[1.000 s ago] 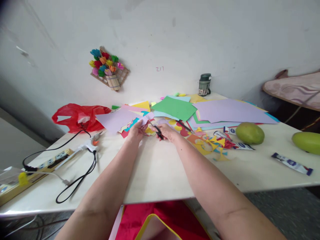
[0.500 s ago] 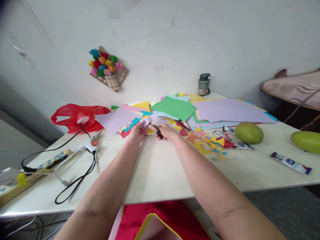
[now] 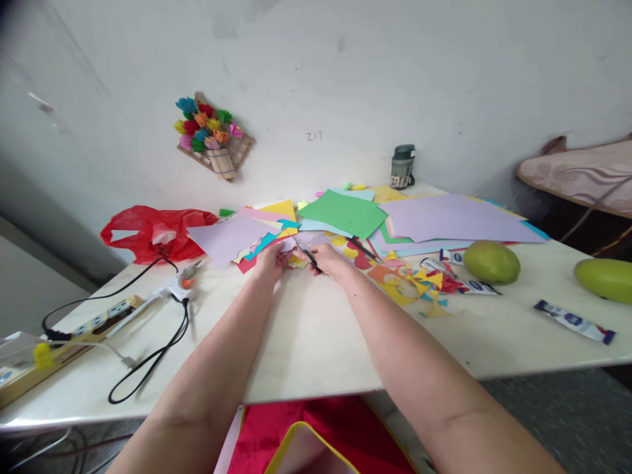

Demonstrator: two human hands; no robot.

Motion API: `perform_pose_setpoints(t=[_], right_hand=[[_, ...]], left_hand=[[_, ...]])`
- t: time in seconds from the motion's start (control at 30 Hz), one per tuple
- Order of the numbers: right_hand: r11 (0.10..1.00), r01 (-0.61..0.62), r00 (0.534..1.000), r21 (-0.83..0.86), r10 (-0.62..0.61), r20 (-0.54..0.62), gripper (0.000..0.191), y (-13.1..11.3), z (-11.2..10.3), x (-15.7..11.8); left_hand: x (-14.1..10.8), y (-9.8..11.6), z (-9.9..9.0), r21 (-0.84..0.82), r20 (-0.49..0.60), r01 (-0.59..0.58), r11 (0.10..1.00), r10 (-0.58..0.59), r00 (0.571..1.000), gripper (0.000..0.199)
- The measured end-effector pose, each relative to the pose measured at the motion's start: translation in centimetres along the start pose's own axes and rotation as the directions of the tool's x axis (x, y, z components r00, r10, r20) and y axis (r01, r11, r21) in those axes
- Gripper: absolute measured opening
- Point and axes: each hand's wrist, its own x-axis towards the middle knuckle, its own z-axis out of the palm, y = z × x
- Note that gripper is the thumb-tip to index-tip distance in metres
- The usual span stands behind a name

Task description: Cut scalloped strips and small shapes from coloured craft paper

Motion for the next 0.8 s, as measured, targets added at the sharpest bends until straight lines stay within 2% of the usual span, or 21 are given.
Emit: perform_pose_setpoints(t=[0.2,0.3,0.37,0.43,0.5,0.57,0.63,0.7,0.8], right_hand=[[1.000,-0.009,1.000,0.021,0.009,0.001,0.027,-0.3,-0.1,-0.3],[0.997,0.059,0.998,0.050,-0.060,0.017,0.027,-0.8,-1.0,-0.6],[0.985,0.145,0.988,0.098,-0.137,-0.076,0.027,-1.1,-1.8,-0.5],[0.976,0.193,0.955,0.105,-0.162,-0.249,0.025,-1.4,-2.8,-0.1],[0.980,0.197,0.905,0.005,-0.180,-0.385,0.029,-1.5,-3.8,0.3],[0.966,0.174,0.865,-0.190,-0.242,-0.440,0.032,-1.5,-4.6,0.6],[0.877,0.044,0.847,-0.479,-0.287,-0.447,0.034,-1.4,-5.2,0.6],[0.710,-0.088,0.848,-0.699,-0.315,-0.426,0.034,-1.4,-5.4,0.3],[0.490,-0.203,0.882,-0.848,-0.284,-0.376,0.039,-1.7,-5.0,-0.3]], left_hand=[[-0.4,0.3,0.1,0.106,-0.090,-0.050,0.993,0.060,0.994,0.009],[-0.6,0.6,-0.1,0.206,-0.102,-0.125,0.970,0.149,0.984,0.007],[-0.3,0.6,-0.4,0.290,-0.065,-0.204,0.935,0.232,0.970,0.009],[0.4,0.3,-0.8,0.401,-0.017,-0.283,0.871,0.316,0.948,0.012],[1.1,0.0,-1.1,0.525,0.038,-0.326,0.786,0.361,0.932,0.013],[1.6,-0.3,-1.3,0.637,0.062,-0.315,0.703,0.361,0.931,0.011],[1.7,-0.2,-1.4,0.700,0.082,-0.326,0.635,0.382,0.920,0.007],[1.5,0.0,-1.4,0.720,0.100,-0.371,0.587,0.441,0.892,0.005],[0.8,0.5,-1.3,0.707,0.114,-0.419,0.571,0.492,0.863,0.007]])
